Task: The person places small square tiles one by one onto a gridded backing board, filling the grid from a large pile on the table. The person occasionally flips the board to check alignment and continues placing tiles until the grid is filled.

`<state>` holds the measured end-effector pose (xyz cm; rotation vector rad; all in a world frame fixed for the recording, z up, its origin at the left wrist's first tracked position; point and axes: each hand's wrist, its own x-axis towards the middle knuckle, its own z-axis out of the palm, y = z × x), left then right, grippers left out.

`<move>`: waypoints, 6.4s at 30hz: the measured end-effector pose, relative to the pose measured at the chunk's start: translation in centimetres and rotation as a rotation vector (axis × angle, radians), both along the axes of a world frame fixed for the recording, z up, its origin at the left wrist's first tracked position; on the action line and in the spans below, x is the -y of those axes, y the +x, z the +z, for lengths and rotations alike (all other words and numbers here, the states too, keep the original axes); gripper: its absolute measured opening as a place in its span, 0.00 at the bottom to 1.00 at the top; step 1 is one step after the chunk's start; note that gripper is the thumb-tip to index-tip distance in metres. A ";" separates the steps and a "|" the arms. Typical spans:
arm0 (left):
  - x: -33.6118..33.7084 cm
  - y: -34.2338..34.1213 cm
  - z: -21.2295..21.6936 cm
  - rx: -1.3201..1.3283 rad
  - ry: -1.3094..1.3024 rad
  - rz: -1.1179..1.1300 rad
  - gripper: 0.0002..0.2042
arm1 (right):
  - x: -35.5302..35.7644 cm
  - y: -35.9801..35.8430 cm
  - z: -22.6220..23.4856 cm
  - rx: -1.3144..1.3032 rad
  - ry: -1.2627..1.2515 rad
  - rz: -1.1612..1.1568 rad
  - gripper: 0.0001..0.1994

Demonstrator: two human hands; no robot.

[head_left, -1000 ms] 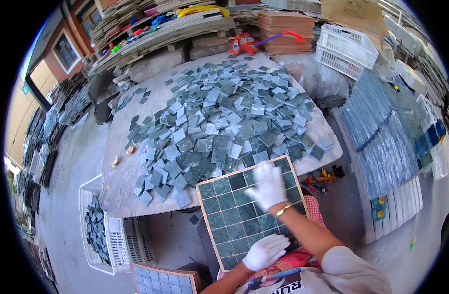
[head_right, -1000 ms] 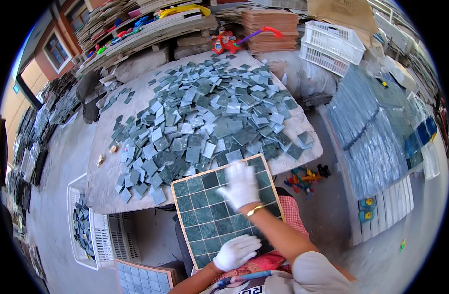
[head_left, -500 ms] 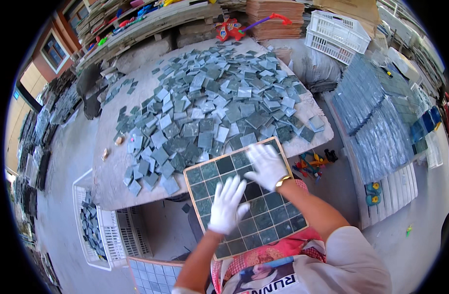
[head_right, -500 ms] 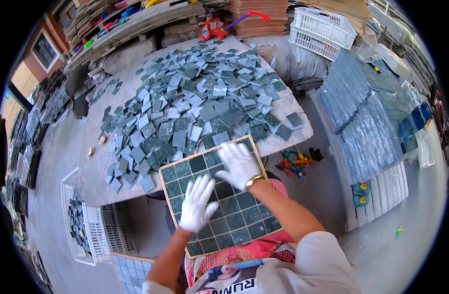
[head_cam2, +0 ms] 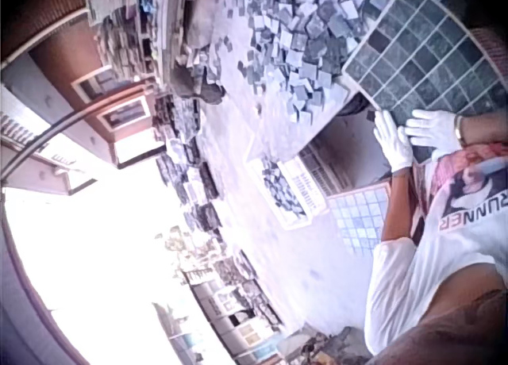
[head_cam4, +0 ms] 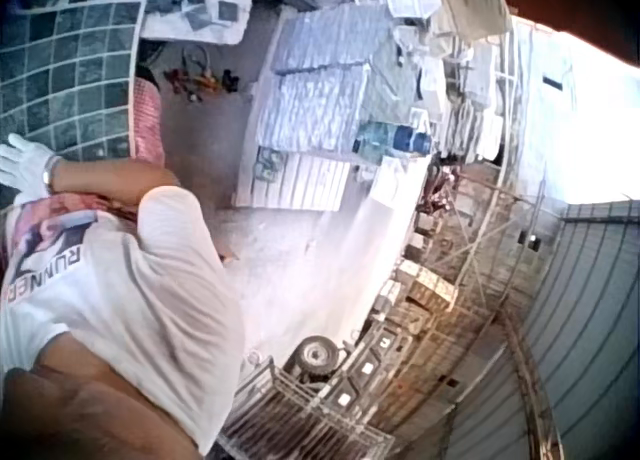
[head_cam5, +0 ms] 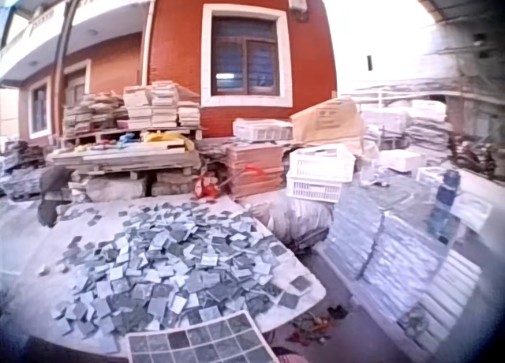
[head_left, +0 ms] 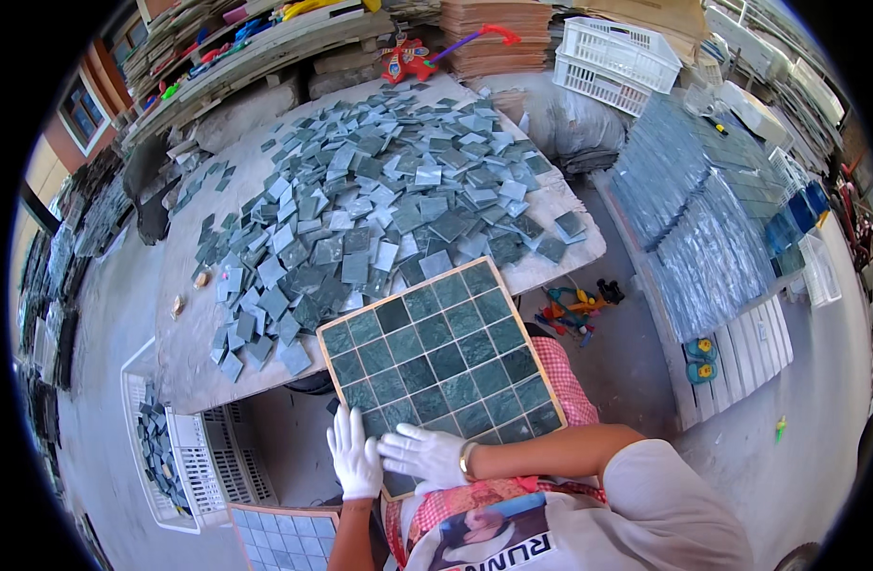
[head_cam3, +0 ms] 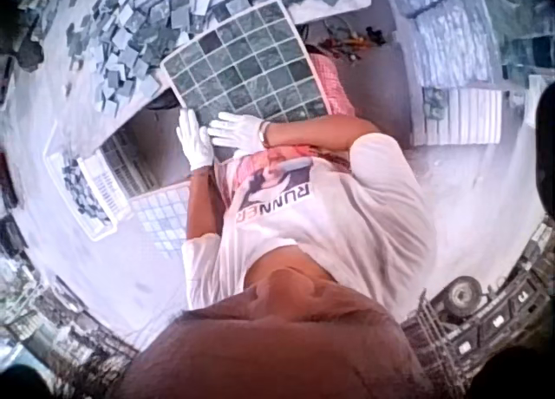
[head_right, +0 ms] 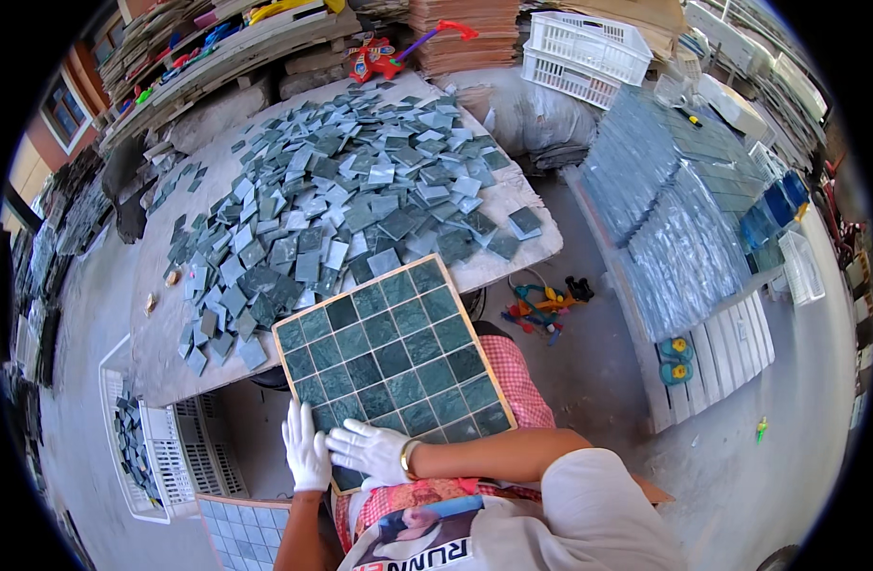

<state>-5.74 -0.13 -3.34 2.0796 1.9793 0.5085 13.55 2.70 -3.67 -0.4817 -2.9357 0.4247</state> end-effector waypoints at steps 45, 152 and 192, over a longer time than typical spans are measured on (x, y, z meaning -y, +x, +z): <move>11.9 -5.8 0.5 0.394 0.043 0.544 0.21 | -2.3 15.5 4.1 -0.256 -0.033 -0.649 0.26; 3.1 1.8 3.5 0.144 -0.092 0.381 0.20 | -6.2 17.9 6.8 0.214 -0.300 -1.160 0.27; -6.4 -4.4 11.7 1.073 0.073 0.051 0.32 | -9.9 17.2 15.3 -0.687 -0.586 -0.856 0.30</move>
